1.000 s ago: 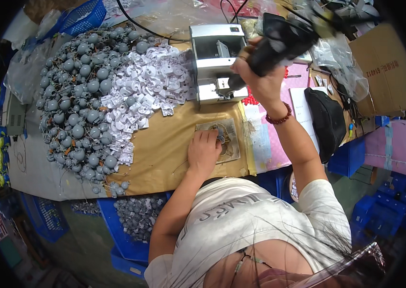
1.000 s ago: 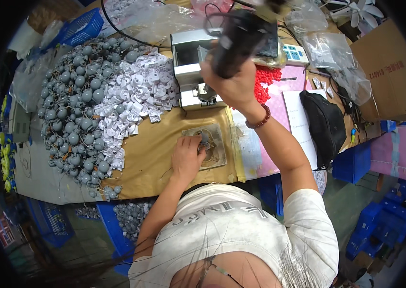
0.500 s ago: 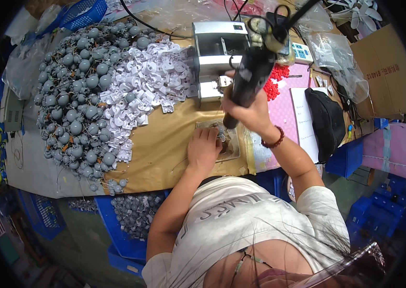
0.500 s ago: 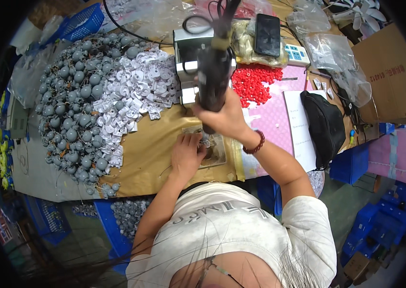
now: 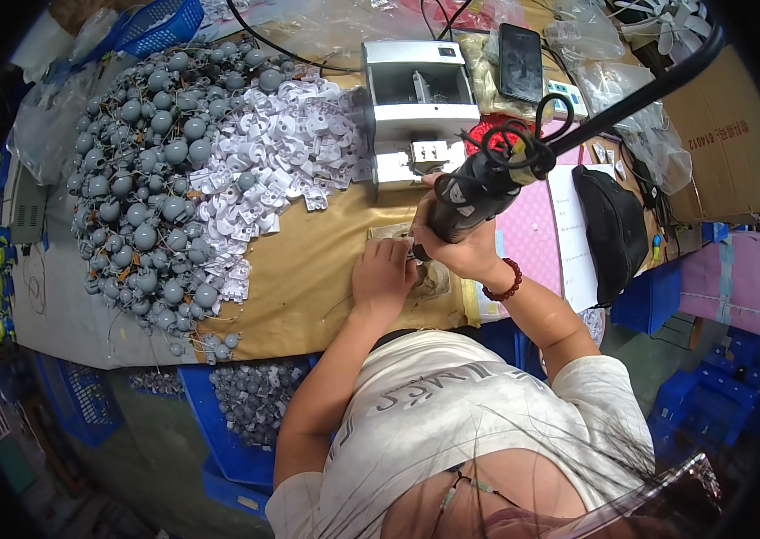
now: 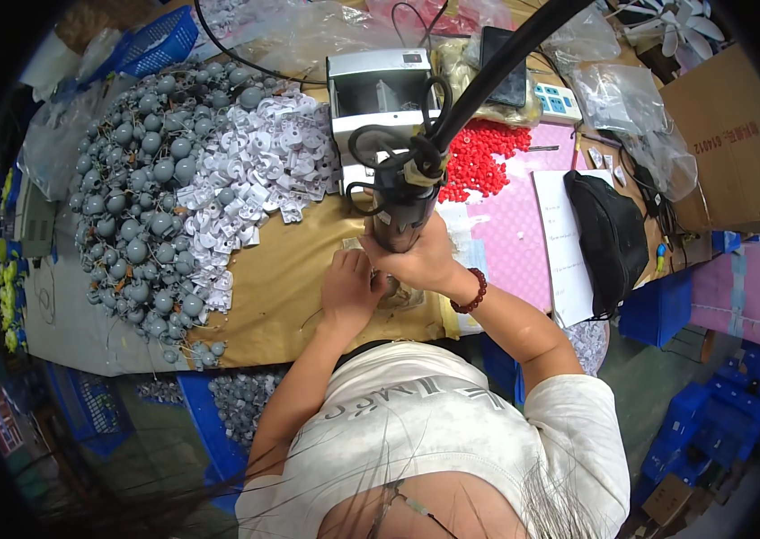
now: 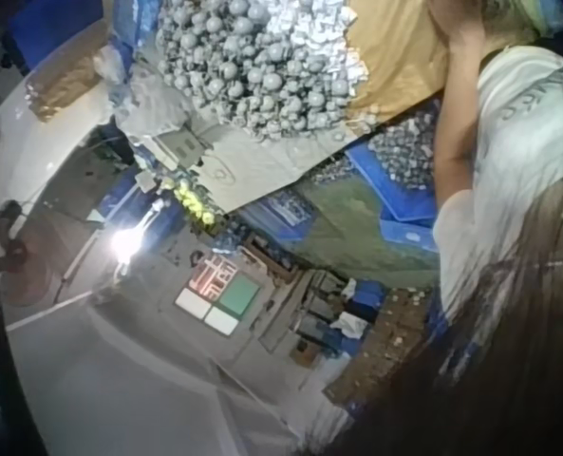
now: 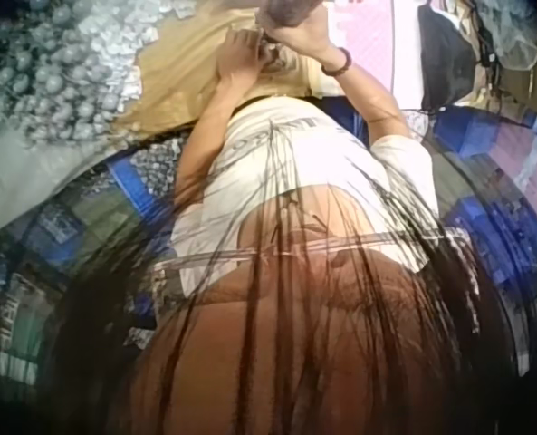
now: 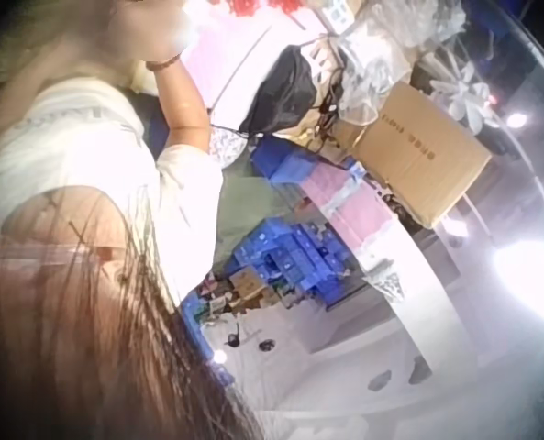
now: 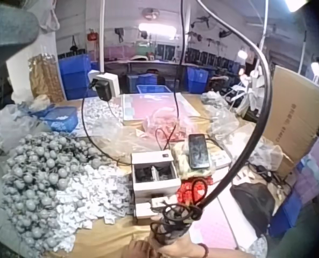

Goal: Assembling small electronic light components using a pneumatic tool on a factory production line.

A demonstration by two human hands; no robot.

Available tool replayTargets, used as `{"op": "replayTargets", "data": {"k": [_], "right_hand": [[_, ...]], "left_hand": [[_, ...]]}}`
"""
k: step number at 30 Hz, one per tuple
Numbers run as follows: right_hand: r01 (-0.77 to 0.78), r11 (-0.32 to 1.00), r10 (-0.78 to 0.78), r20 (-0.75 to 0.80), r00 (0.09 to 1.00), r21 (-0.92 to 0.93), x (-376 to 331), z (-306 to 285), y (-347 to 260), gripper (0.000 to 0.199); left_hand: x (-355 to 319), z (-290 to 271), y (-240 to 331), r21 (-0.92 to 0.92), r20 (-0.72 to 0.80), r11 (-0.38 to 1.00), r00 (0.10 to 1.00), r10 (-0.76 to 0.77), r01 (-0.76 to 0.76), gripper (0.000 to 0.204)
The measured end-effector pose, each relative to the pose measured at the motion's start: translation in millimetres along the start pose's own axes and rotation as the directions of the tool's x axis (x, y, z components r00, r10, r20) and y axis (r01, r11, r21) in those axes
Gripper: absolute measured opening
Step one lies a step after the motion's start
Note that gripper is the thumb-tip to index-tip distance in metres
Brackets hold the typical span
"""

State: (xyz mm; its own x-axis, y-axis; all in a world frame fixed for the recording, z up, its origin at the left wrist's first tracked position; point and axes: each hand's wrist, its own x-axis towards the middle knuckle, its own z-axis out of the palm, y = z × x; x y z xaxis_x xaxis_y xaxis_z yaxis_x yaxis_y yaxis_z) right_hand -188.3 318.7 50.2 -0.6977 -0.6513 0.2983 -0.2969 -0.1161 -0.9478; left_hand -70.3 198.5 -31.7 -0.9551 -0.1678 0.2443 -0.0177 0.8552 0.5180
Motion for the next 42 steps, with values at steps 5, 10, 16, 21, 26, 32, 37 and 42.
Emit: {"op": "replayTargets", "data": {"k": [5, 10, 16, 21, 26, 32, 37, 42], "right_hand": [[0.061, 0.990, -0.053, 0.069, 0.996, -0.126, -6.5, -0.8, 1.4, 0.061], [0.201, 0.978, -0.176, 0.285, 0.942, -0.059, -17.2, -7.1, 2.8, 0.057], [0.285, 0.958, -0.281, 0.271, 0.921, 0.027, -20.1, -1.8, -11.7, 0.058], [0.245, 0.965, -0.259, 0.202, 0.944, 0.095, -25.9, 3.8, -8.8, 0.059], [0.198, 0.979, -0.184, 0.197, 0.963, -0.049, -26.8, 0.1, 5.0, 0.028], [-0.167, 0.986, 0.169, -0.088, 0.982, 0.030, -5.4, -18.5, 1.5, 0.033], [-0.274, 0.958, 0.282, -0.481, 0.830, 0.089, 22.6, -56.6, 23.3, 0.036], [-0.167, 0.964, 0.042, -0.506, 0.862, -0.205, -3.2, -66.5, 47.0, 0.041]], "left_hand": [[-0.8, 1.2, -1.2, -0.009, -0.008, 1.000, 1.000, 0.006, -0.006, 0.030], [3.4, -16.0, 4.1, -0.156, -0.017, 0.987, 0.999, -0.027, 0.024, 0.038], [3.1, -13.8, 0.4, -0.153, -0.036, 0.987, 0.998, 0.041, -0.047, 0.047], [4.2, -15.4, 0.6, -0.172, -0.009, 0.984, 0.999, 0.043, -0.044, 0.045], [3.0, -15.4, 0.3, -0.175, -0.002, 0.985, 1.000, 0.008, -0.008, 0.042], [5.9, -16.6, 4.1, -0.127, 0.057, 0.986, 0.994, -0.098, 0.105, 0.039], [3.9, -15.2, 6.0, -0.152, 0.018, 0.983, 0.995, -0.103, 0.104, 0.037], [-0.5, -15.1, 4.8, -0.190, -0.026, 0.981, 0.999, -0.041, 0.035, 0.033]]}}
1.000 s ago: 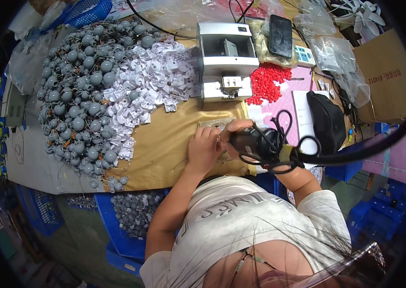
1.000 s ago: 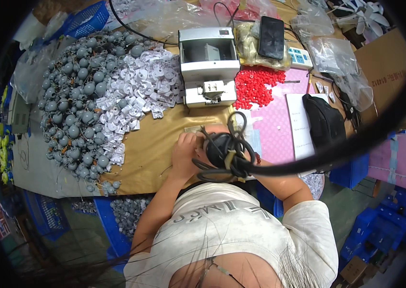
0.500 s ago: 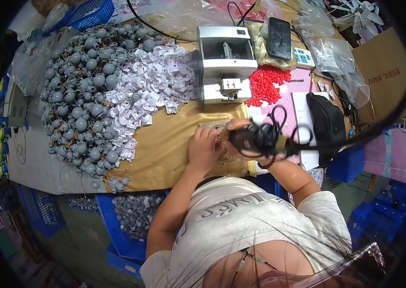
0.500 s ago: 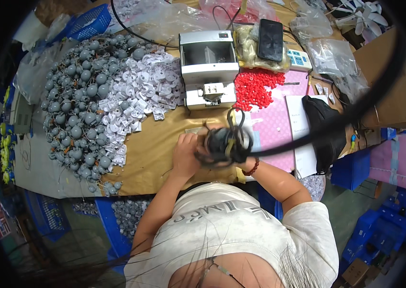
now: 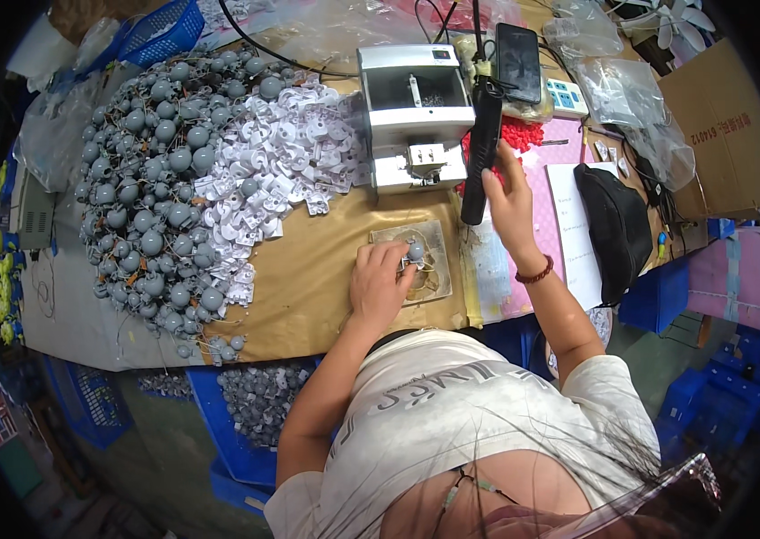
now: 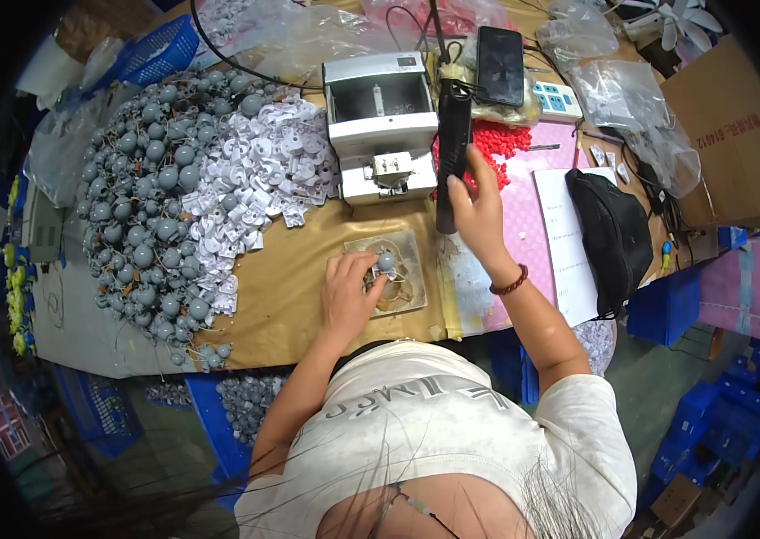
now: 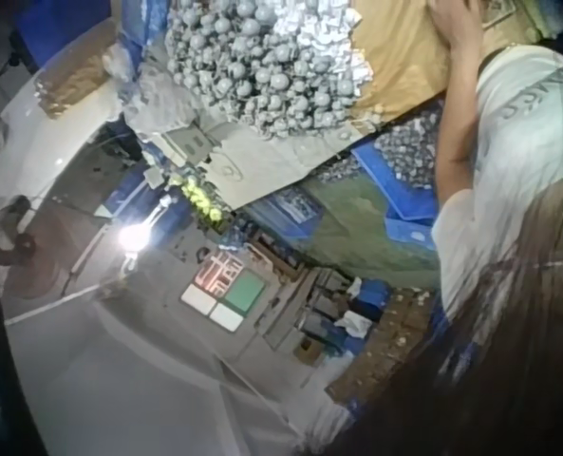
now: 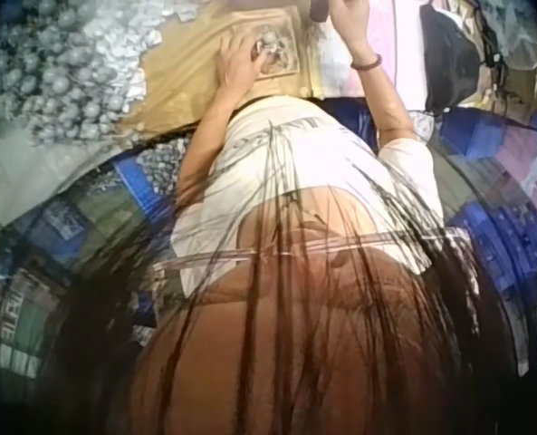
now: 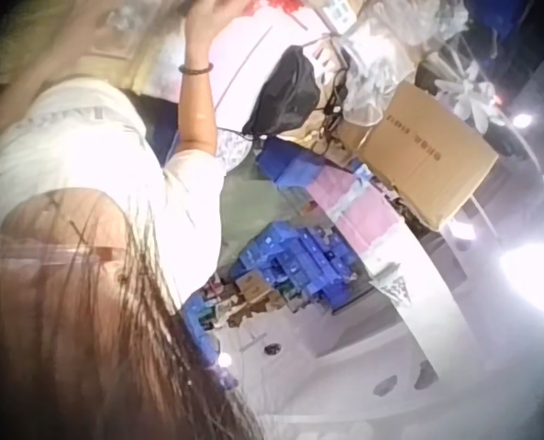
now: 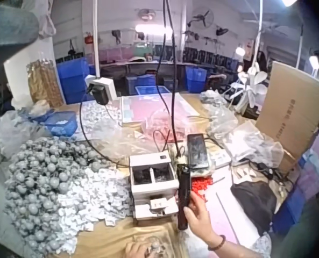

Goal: Assembling small electronic light components using a pneumatic tool on a factory production line.

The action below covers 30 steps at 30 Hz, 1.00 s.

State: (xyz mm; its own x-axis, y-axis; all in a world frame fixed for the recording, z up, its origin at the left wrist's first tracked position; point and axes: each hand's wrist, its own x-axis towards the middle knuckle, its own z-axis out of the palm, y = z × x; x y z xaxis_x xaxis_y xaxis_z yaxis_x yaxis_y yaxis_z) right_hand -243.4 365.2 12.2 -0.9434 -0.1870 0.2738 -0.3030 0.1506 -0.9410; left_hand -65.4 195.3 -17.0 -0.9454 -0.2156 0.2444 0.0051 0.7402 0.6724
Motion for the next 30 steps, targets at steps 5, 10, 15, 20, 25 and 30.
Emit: {"op": "replayTargets", "data": {"k": [5, 10, 15, 20, 25, 30], "right_hand": [[0.167, 0.980, -0.113, 0.399, 0.910, -0.104, -54.8, 14.3, -13.8, 0.028], [0.064, 0.990, 0.007, 0.498, 0.867, -0.125, -67.5, 36.1, 0.1, 0.013], [-0.403, 0.899, 0.281, 0.481, 0.831, 0.172, -62.5, 59.5, -5.5, 0.016], [-0.715, 0.573, 0.519, 0.498, 0.695, 0.401, -57.8, 66.1, -11.0, 0.021], [-0.654, 0.660, 0.419, 0.541, 0.729, 0.370, -51.6, 48.0, -18.4, 0.020], [-0.394, 0.899, 0.310, 0.355, 0.882, 0.194, -30.7, -22.9, 2.1, 0.020]], "left_hand": [[-6.2, 1.5, 0.7, -0.013, -0.008, 1.000, 1.000, 0.003, -0.003, 0.032], [-6.1, 3.5, -1.3, -0.038, 0.009, 0.999, 1.000, 0.000, 0.000, 0.030], [-5.3, 3.0, -3.2, -0.022, 0.011, 0.999, 0.999, 0.031, -0.031, 0.029], [-5.6, 3.8, -3.4, -0.025, 0.022, 1.000, 1.000, 0.016, -0.016, 0.028], [-15.8, -2.9, -6.1, -0.175, 0.009, 0.984, 1.000, 0.020, -0.018, 0.027], [-79.9, -102.0, -12.4, -0.001, 0.170, 0.978, 0.964, -0.206, 0.209, 0.024]]}}
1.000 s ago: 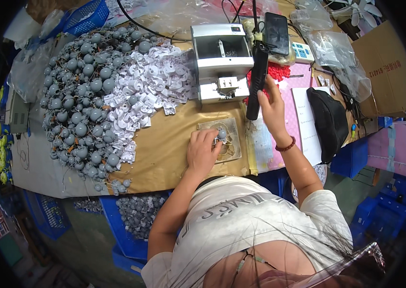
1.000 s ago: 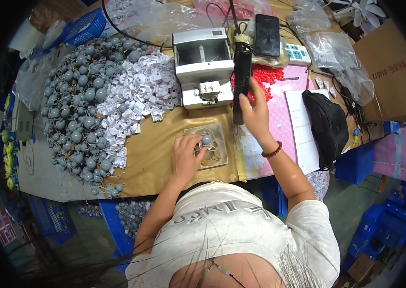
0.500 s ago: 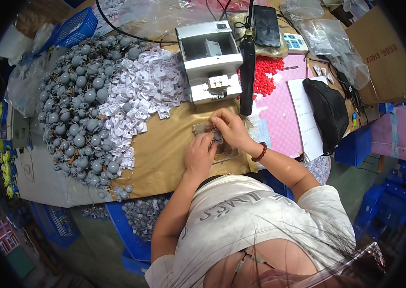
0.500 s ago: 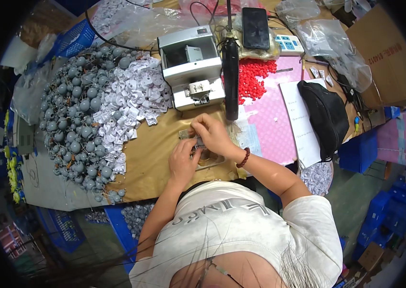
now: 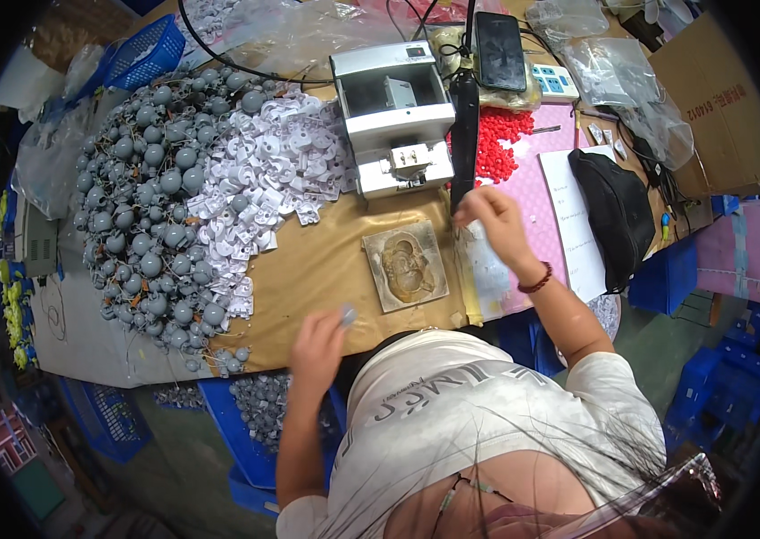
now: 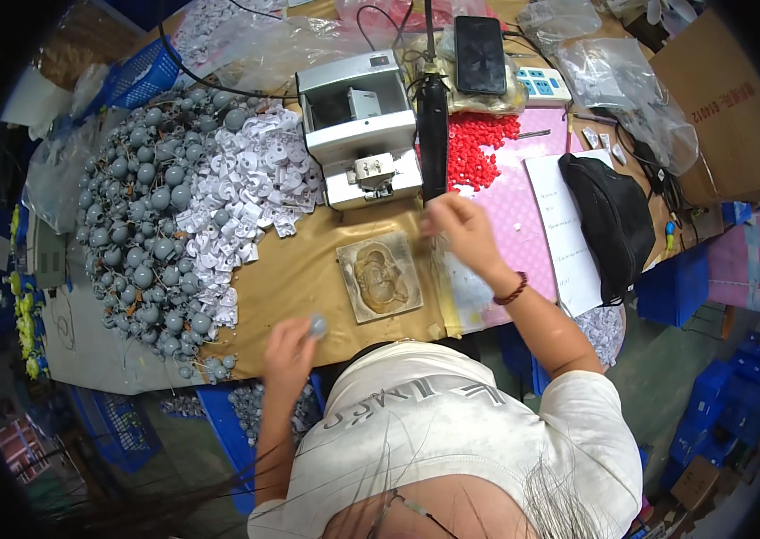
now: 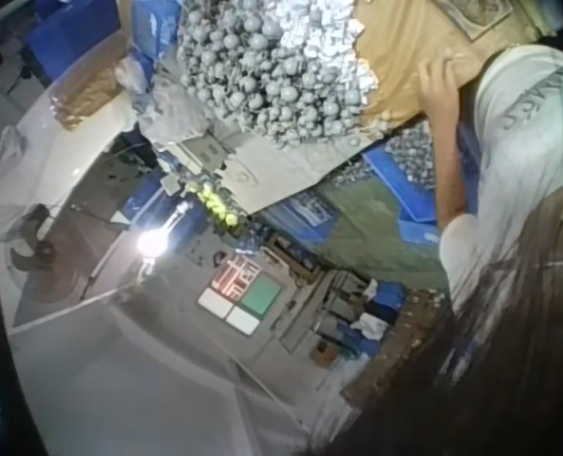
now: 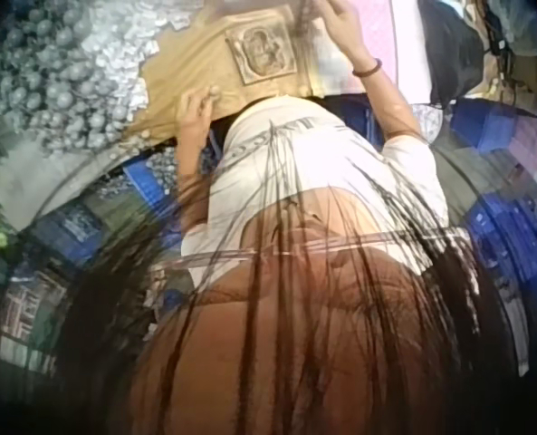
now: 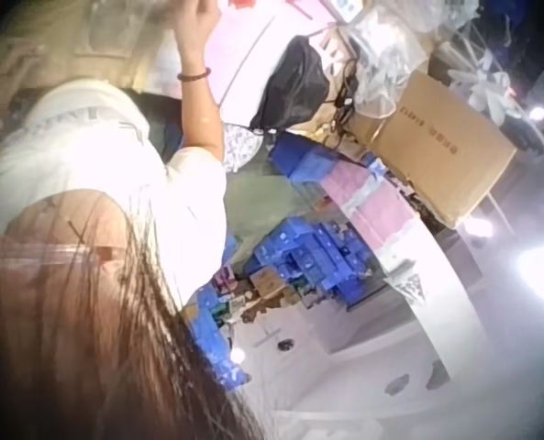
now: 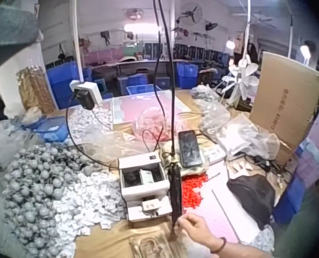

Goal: Assembling small electronic light components using a pneumatic tool on a factory production line.

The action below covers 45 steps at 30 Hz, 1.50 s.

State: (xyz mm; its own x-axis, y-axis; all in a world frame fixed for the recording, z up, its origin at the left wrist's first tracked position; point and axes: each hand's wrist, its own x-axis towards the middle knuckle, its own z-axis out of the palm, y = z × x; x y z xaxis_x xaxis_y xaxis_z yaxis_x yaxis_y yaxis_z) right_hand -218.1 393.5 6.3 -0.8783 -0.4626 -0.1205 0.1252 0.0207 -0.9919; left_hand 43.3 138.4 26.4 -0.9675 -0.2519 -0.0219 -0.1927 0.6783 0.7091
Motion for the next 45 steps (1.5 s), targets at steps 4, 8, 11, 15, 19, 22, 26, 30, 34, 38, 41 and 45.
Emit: {"op": "replayTargets", "data": {"k": [4, 8, 11, 15, 19, 22, 26, 30, 34, 38, 41, 45], "right_hand": [[0.056, 0.920, -0.133, -0.174, 0.976, -0.389, 19.4, -44.2, 28.4, 0.010], [0.153, 0.454, -0.258, 0.035, 0.966, -0.878, 23.4, -40.3, 26.2, 0.014], [0.193, 0.390, -0.299, 0.074, 0.951, -0.901, 27.9, -40.4, 39.6, 0.022], [0.231, 0.324, -0.324, 0.122, 0.938, -0.917, 33.1, -40.8, 49.5, 0.023], [0.230, 0.322, -0.319, 0.124, 0.940, -0.918, 38.5, -47.9, 58.4, 0.021], [0.222, 0.344, -0.319, 0.108, 0.941, -0.912, 40.7, -51.1, 61.4, 0.018], [0.225, 0.365, -0.322, 0.104, 0.941, -0.903, 41.8, -51.5, 59.9, 0.016], [0.183, 0.477, -0.330, 0.018, 0.944, -0.860, 38.4, -49.5, 51.9, 0.013], [0.180, 0.768, -0.328, -0.136, 0.935, -0.614, 31.2, -53.8, 43.8, 0.014], [0.374, 0.792, -0.360, 0.126, 0.924, -0.482, 12.2, -21.4, 16.7, 0.016], [0.478, 0.751, -0.332, 0.365, 0.870, -0.456, -5.6, 23.0, 12.2, 0.018], [0.696, 0.565, -0.420, 0.572, 0.704, -0.442, -11.8, 51.8, 27.9, 0.026]], "left_hand": [[-100.5, -74.9, -59.6, 0.368, 0.462, 0.907, 0.806, -0.369, 0.205, 0.028], [-87.9, -86.2, -49.3, 0.389, 0.394, 0.880, 0.815, -0.426, 0.273, 0.028], [-12.5, -60.2, -41.1, 0.404, 0.102, 0.911, 0.985, -0.139, 0.087, 0.026], [85.5, -20.5, -43.0, 0.496, -0.131, 0.862, 0.972, 0.192, -0.103, 0.029], [155.0, 9.2, -52.9, 0.577, -0.224, 0.803, 0.918, 0.327, -0.146, 0.033], [158.5, 13.2, -47.1, 0.585, -0.232, 0.796, 0.909, 0.347, -0.155, 0.030], [122.7, 23.3, -10.5, 0.152, -0.138, 0.974, 0.972, 0.190, -0.169, 0.026], [96.2, 55.0, 29.1, -0.002, 0.016, 0.953, 0.953, 0.302, -0.302, 0.028], [94.7, 77.0, 33.7, 0.115, 0.037, 0.969, 0.976, 0.216, -0.219, 0.033], [90.8, 84.9, 30.5, 0.086, 0.001, 0.984, 0.987, 0.159, -0.158, 0.043], [85.4, 77.0, 24.5, -0.050, -0.046, 0.989, 0.990, 0.135, -0.137, 0.053], [46.9, 54.7, -3.1, 0.001, -0.219, 0.997, 0.973, 0.069, -0.071, 0.049]]}}
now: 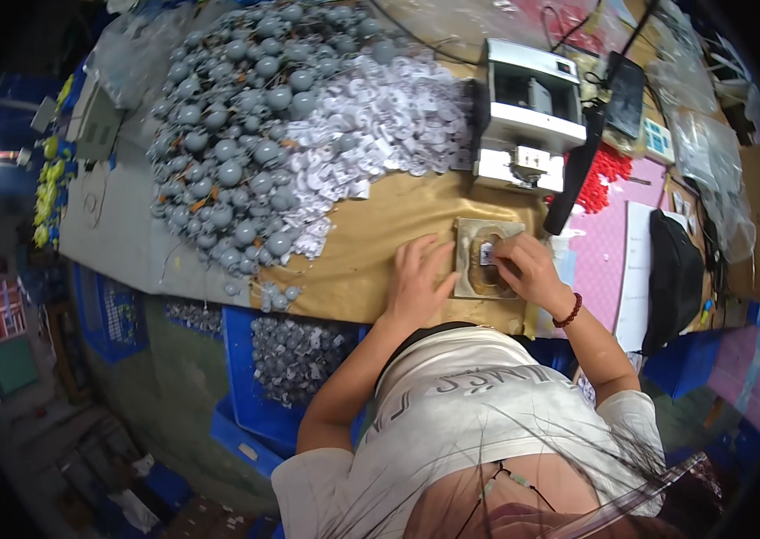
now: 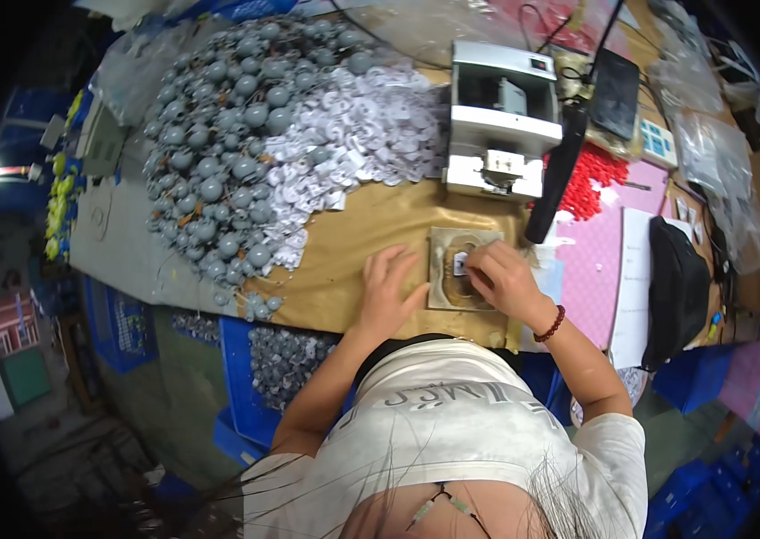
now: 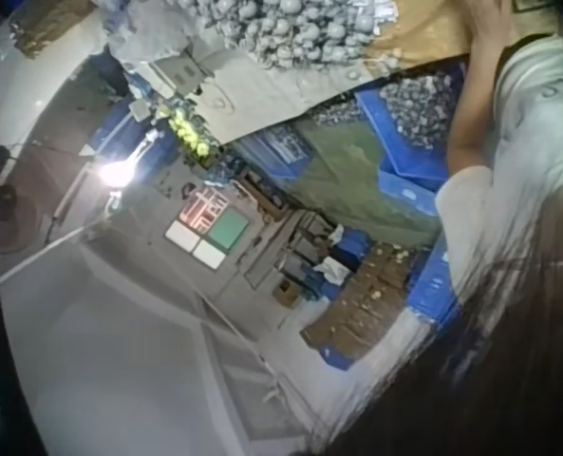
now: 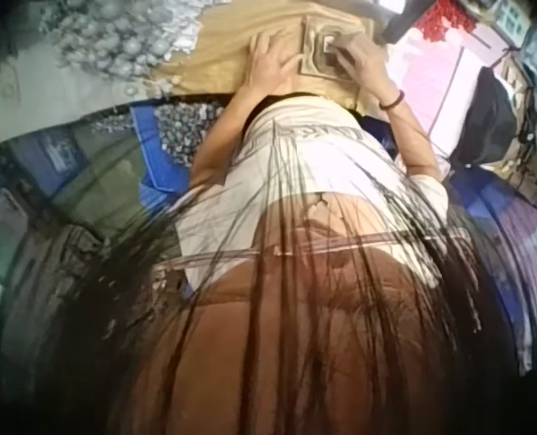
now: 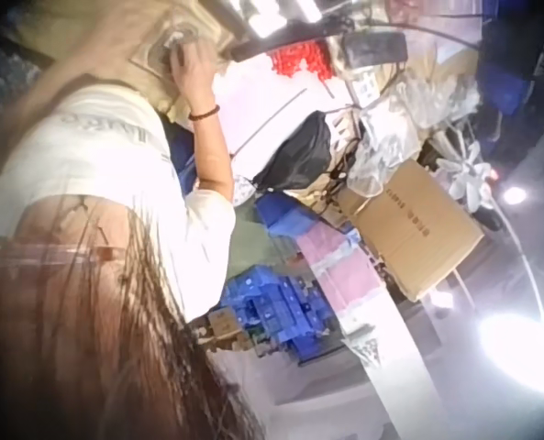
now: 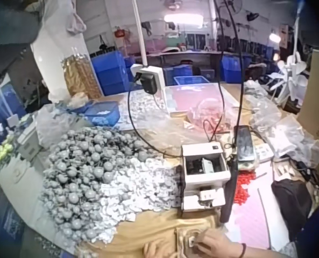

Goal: Assembling small electronic light components using a pneumatic tool on a factory production line.

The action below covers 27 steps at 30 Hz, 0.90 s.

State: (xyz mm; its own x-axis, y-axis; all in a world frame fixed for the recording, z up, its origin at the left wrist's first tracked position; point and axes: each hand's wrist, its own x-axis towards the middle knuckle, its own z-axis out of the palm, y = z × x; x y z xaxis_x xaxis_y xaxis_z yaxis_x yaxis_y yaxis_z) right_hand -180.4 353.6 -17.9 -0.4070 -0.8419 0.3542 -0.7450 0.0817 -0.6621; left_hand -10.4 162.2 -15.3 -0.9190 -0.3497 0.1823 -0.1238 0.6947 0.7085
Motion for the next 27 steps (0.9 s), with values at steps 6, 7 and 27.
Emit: {"op": "replayTargets", "data": {"k": [6, 7, 27], "right_hand": [[0.154, 0.973, -0.155, 0.009, 0.988, -0.174, -10.4, 16.5, 12.4, 0.027], [0.158, 0.971, -0.160, 0.006, 0.987, -0.180, -11.2, 16.3, 10.8, 0.028], [-0.152, 0.984, 0.162, -0.102, 0.982, 0.091, -18.2, 6.9, 5.7, 0.026]], "left_hand": [[-82.3, -76.3, -65.0, 0.393, -0.376, 0.868, 0.914, -0.149, 0.303, 0.035], [-93.6, -87.1, -75.9, 0.426, -0.460, 0.827, 0.875, -0.152, 0.367, 0.034], [-77.7, -144.0, -162.3, -0.287, -0.386, 0.781, 0.679, -0.624, 0.554, 0.022]]}}
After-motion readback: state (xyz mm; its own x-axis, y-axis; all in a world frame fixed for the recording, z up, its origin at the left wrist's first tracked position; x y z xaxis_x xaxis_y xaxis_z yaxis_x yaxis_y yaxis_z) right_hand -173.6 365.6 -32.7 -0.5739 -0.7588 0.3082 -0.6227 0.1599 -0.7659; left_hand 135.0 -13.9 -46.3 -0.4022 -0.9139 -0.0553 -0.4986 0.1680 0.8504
